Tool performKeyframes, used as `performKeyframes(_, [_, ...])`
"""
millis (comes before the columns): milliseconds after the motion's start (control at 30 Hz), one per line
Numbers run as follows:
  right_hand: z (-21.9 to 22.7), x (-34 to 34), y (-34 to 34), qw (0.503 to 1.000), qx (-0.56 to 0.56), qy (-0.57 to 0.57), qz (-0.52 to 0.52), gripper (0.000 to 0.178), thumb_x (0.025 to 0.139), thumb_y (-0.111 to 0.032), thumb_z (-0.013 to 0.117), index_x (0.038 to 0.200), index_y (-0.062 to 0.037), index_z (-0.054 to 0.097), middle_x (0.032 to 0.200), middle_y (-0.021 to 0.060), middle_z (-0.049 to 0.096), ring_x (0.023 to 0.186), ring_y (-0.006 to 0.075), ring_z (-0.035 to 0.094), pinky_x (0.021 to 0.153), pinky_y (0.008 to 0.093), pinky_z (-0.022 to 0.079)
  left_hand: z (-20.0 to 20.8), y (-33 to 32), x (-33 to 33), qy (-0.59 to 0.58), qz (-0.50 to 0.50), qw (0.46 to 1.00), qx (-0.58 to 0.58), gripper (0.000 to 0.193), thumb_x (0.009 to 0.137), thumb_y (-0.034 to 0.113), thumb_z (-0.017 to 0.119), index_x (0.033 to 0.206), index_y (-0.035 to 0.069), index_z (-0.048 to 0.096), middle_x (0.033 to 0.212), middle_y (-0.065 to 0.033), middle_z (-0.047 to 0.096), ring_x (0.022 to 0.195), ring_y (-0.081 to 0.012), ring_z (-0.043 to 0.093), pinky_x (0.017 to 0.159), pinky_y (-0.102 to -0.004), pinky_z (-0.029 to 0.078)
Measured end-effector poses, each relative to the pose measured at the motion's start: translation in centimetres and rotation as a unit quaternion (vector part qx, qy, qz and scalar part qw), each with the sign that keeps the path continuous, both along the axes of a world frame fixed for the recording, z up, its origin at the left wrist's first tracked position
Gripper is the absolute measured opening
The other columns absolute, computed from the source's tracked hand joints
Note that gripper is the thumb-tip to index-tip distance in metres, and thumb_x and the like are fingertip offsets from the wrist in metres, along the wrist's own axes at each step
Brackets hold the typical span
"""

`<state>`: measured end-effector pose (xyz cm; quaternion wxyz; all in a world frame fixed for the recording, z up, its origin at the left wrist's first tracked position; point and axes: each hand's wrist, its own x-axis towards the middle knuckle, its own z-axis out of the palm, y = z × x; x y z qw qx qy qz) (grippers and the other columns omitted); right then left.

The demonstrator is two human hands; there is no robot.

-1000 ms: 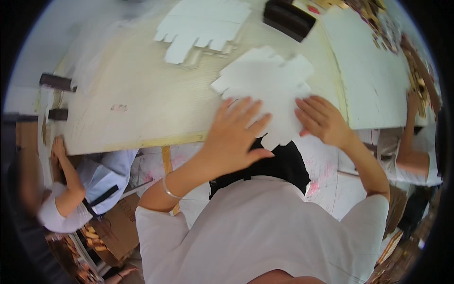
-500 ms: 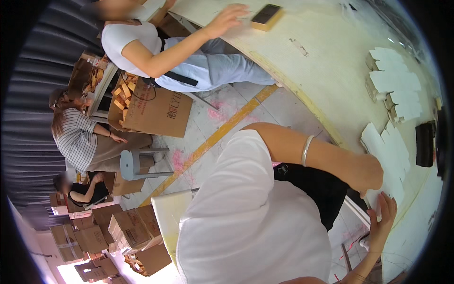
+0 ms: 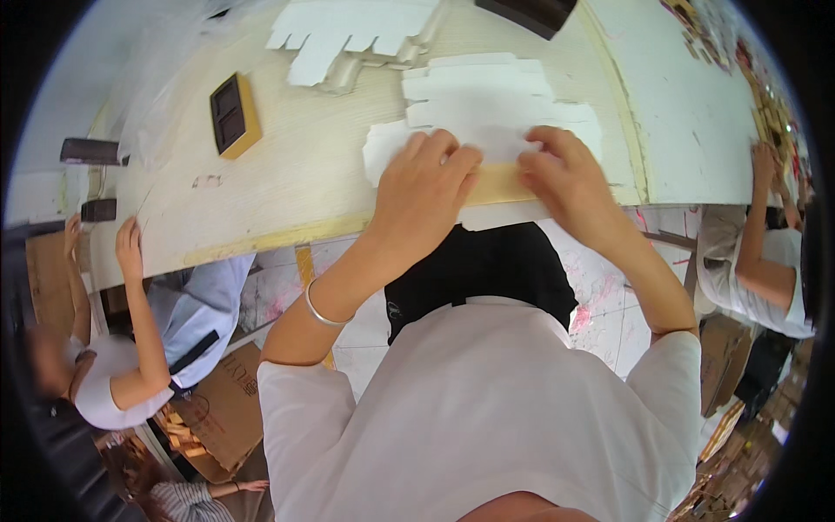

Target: The person folds flat cardboard pieces into small rectangular boxes, inserts a dark rectangular object into each box, and places the completed boxes on the table. The process repeats with multiple units.

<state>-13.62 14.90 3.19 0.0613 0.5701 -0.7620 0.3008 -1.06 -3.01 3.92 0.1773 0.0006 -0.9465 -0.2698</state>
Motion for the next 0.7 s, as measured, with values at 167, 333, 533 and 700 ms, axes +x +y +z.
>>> performKeyframes(167, [0.3, 0.7, 0.8, 0.990, 0.025, 0.105, 0.088, 0.020, 0.074, -0.008, 0.066, 0.092, -0.0009, 0.061, 0.100, 0.0120, 0.056, 0.090, 0.0266, 0.055, 0.084, 0.0386, 0.045, -0.9, -0.6, -0.1, 0.025, -0.019, 0.998, -0.062, 0.011, 0.078, 0.014, 0.070, 0.087, 0.011, 0.064, 0.095, -0.0038, 0.056, 0.089, -0.0240, 0.054, 0.079, -0.0374, 0.044])
performKeyframes(333, [0.2, 1.2, 0.2, 0.978, 0.074, 0.152, 0.124, 0.022, 0.073, -0.005, 0.061, 0.093, 0.0032, 0.060, 0.096, 0.0134, 0.055, 0.087, 0.0277, 0.054, 0.085, 0.0392, 0.045, -0.1, -1.4, 0.7, -0.009, -0.101, 0.994, -0.047, 0.022, 0.073, 0.019, 0.075, 0.088, 0.008, 0.063, 0.096, -0.0060, 0.056, 0.089, -0.0255, 0.055, 0.078, -0.0371, 0.045])
performKeyframes(533, [1.3, 0.3, -0.7, 0.984, 0.078, 0.112, 0.117, 0.023, 0.072, -0.002, 0.058, 0.094, 0.0041, 0.059, 0.094, 0.0143, 0.055, 0.085, 0.0295, 0.054, 0.081, 0.0391, 0.045, -0.5, -1.7, -0.3, 0.050, -0.122, 0.986, -0.099, 0.014, 0.076, 0.016, 0.072, 0.075, 0.009, 0.059, 0.076, -0.0029, 0.051, 0.072, -0.0210, 0.053, 0.065, -0.0353, 0.045])
performKeyframes(700, [1.3, -1.3, -3.0, 0.984, 0.164, -0.024, 0.061, 0.006, 0.078, -0.001, 0.058, 0.084, -0.0013, 0.057, 0.085, 0.0135, 0.060, 0.079, 0.0320, 0.057, 0.072, 0.0385, 0.044, -0.3, -3.0, -3.4, -0.111, -0.075, 0.982, -0.130, 0.011, 0.079, 0.015, 0.069, 0.077, 0.009, 0.060, 0.072, -0.0045, 0.052, 0.068, -0.0234, 0.053, 0.063, -0.0340, 0.043])
